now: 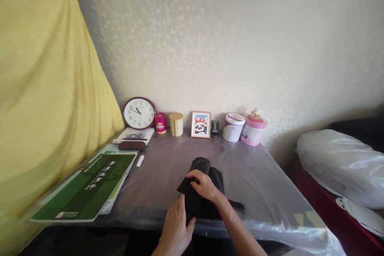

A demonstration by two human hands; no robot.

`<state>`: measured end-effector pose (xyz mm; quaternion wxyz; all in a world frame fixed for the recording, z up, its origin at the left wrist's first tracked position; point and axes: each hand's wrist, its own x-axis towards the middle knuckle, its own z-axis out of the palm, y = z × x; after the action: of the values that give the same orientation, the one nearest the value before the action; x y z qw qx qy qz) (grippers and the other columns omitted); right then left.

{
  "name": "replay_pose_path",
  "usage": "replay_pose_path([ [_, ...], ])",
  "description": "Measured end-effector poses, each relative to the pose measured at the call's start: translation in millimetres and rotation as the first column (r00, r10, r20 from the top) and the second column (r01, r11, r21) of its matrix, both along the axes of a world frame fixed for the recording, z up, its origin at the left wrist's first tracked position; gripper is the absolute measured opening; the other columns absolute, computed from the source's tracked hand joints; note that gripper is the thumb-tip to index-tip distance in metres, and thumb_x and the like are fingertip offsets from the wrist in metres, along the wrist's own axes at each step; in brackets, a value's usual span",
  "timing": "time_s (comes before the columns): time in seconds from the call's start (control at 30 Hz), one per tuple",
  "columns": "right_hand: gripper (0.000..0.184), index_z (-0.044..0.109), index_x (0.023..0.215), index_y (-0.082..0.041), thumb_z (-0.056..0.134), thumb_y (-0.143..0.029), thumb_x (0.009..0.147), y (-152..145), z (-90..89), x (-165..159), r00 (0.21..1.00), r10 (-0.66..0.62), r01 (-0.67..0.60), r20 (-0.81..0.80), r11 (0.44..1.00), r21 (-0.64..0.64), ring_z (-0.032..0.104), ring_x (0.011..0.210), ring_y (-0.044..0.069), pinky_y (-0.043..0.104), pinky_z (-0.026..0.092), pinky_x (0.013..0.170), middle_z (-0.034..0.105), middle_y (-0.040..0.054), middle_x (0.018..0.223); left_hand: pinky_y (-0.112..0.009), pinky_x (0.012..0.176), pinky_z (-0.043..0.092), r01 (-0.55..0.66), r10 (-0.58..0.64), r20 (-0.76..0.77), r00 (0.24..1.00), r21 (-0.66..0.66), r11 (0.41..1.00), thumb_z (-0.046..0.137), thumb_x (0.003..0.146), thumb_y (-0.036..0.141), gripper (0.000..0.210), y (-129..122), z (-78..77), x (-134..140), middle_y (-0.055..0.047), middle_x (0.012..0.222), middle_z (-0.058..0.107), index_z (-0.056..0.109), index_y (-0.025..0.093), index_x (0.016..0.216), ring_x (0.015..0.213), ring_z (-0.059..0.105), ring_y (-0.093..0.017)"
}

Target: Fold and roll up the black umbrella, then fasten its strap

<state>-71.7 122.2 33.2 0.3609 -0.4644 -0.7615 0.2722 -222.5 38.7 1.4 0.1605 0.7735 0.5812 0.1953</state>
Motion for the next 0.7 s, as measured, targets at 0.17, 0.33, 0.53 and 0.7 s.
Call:
replay_pose_path([
  [0.17, 0.019, 0.067, 0.089, -0.023, 0.054, -0.015, 0.079, -9, 3.3, -9, 0.987, 0.124, -0.138, 0.103, 0.98, 0.145, 0.06, 0.096, 0.016, 0.032, 0.042, 0.091, 0.069, 0.0025, 0.097, -0.045, 0.1, 0.035, -0.024, 0.028, -0.016, 0.999, 0.207, 0.978, 0.044, 0.078, 0.026, 0.045, -7, 10.6, 5, -0.015, 0.128, 0.045, 0.042, 0.014, 0.121, 0.12, 0.043, -0.028],
  [0.33, 0.024, 0.069, 0.092, -0.024, 0.045, -0.022, 0.087, -5, 0.1, -8, 0.985, 0.096, -0.113, 0.144, 0.987, 0.114, 0.06, 0.091, 0.016, 0.03, 0.045, 0.084, 0.071, 0.0023, 0.09, -0.047, 0.102, 0.033, 0.025, -0.021, -0.031, 0.999, 0.151, 0.988, 0.049, 0.07, 0.017, 0.058, 1, 12.9, 18, -0.012, 0.133, 0.042, 0.037, 0.016, 0.128, 0.123, 0.039, -0.029],
  [0.53, 0.03, 0.065, 0.103, -0.024, 0.039, -0.023, 0.09, -8, 5.5, -2, 0.992, 0.111, -0.116, 0.066, 0.991, 0.071, 0.06, 0.091, 0.016, 0.031, 0.046, 0.086, 0.071, 0.0023, 0.09, -0.043, 0.107, 0.028, 0.026, -0.028, -0.048, 0.998, -0.036, 0.999, 0.044, 0.069, 0.011, 0.072, 5, -0.3, 22, -0.016, 0.143, 0.029, 0.022, 0.01, 0.137, 0.133, 0.027, -0.027],
  [0.7, 0.026, 0.065, 0.103, -0.023, 0.043, -0.027, 0.09, -9, 3.3, 4, 0.993, 0.047, -0.065, 0.107, 0.984, 0.167, 0.053, 0.11, 0.02, 0.039, 0.038, 0.098, 0.068, 0.0062, 0.101, -0.042, 0.109, 0.024, 0.06, -0.057, 0.03, 0.998, -0.12, 0.991, 0.047, 0.065, 0.013, 0.08, 8, -8.4, 21, -0.014, 0.148, 0.02, 0.018, 0.011, 0.14, 0.135, 0.022, -0.027],
])
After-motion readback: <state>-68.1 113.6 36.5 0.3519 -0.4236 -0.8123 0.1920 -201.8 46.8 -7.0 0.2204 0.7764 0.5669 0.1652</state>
